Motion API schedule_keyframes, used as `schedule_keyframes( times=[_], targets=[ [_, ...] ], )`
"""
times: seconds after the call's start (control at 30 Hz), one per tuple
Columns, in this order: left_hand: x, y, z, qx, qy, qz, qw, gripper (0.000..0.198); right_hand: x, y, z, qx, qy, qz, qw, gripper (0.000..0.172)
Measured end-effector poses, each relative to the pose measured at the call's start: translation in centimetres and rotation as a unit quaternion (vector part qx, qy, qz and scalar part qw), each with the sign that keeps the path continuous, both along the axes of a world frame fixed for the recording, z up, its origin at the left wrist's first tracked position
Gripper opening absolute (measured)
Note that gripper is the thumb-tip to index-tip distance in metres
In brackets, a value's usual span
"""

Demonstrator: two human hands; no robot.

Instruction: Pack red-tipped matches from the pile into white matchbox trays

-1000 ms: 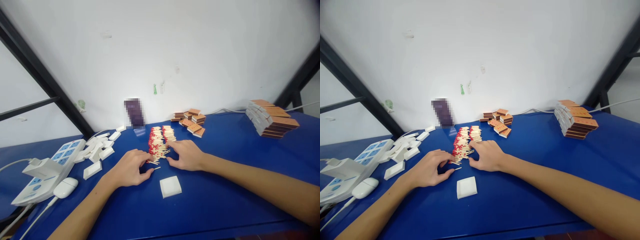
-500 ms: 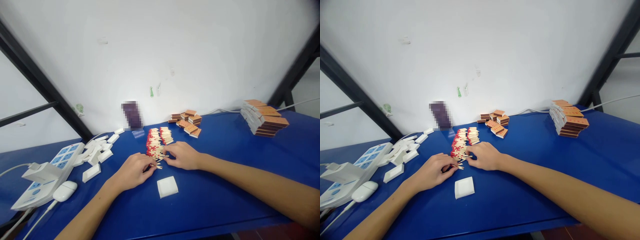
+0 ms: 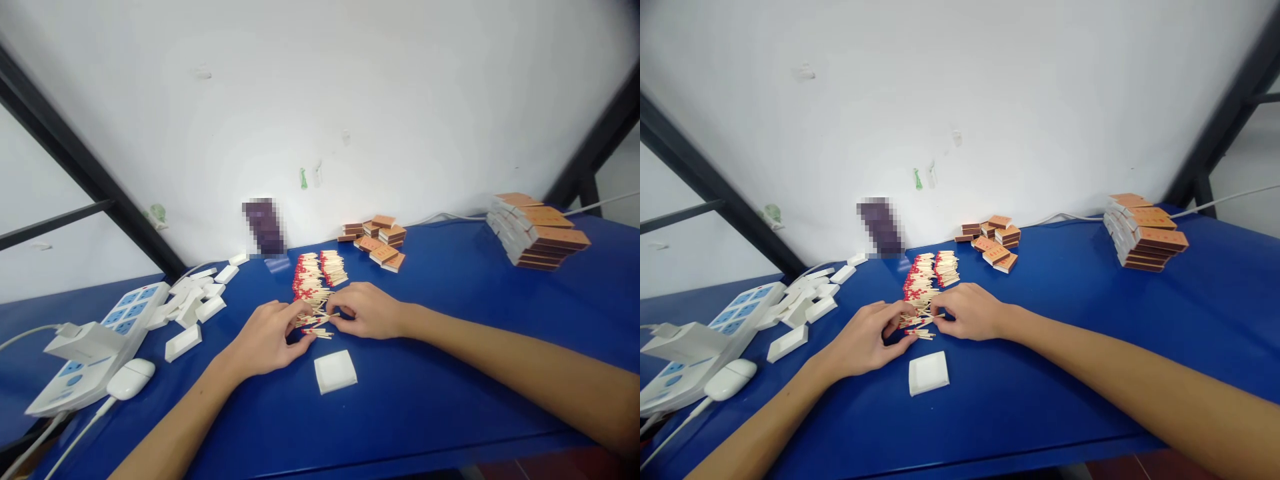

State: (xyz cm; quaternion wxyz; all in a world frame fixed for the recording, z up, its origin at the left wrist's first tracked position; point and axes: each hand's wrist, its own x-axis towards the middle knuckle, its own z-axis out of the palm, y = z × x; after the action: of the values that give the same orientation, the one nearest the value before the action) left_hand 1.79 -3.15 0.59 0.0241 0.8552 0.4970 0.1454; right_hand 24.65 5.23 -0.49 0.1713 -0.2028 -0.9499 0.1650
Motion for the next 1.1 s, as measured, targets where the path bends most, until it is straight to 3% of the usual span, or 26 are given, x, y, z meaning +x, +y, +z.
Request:
schedule_keyframes(
  times=[0.5,0.87,1.1],
  targets=[
    [-0.18,-0.20,0.39,-0.006,-0.002,-0.010,1.000,0.026,0.66,-0.63,0.21,-0.013,0.012,0.036,0.999,0.010],
    [-0.03,-0.15,0.65,-0.028,-0.013,-0.052,0.998,0.005,0.82,-0.58,-0.34,0.021,0.058,-0.011,0.998,0.007],
    [0.14,-0.30,0.61,-0.043,-0.020,-0.070,0.996,0.006,0.76,-0.73,-0.05,0.024,0.035,-0.033,0.999,0.005]
  ],
)
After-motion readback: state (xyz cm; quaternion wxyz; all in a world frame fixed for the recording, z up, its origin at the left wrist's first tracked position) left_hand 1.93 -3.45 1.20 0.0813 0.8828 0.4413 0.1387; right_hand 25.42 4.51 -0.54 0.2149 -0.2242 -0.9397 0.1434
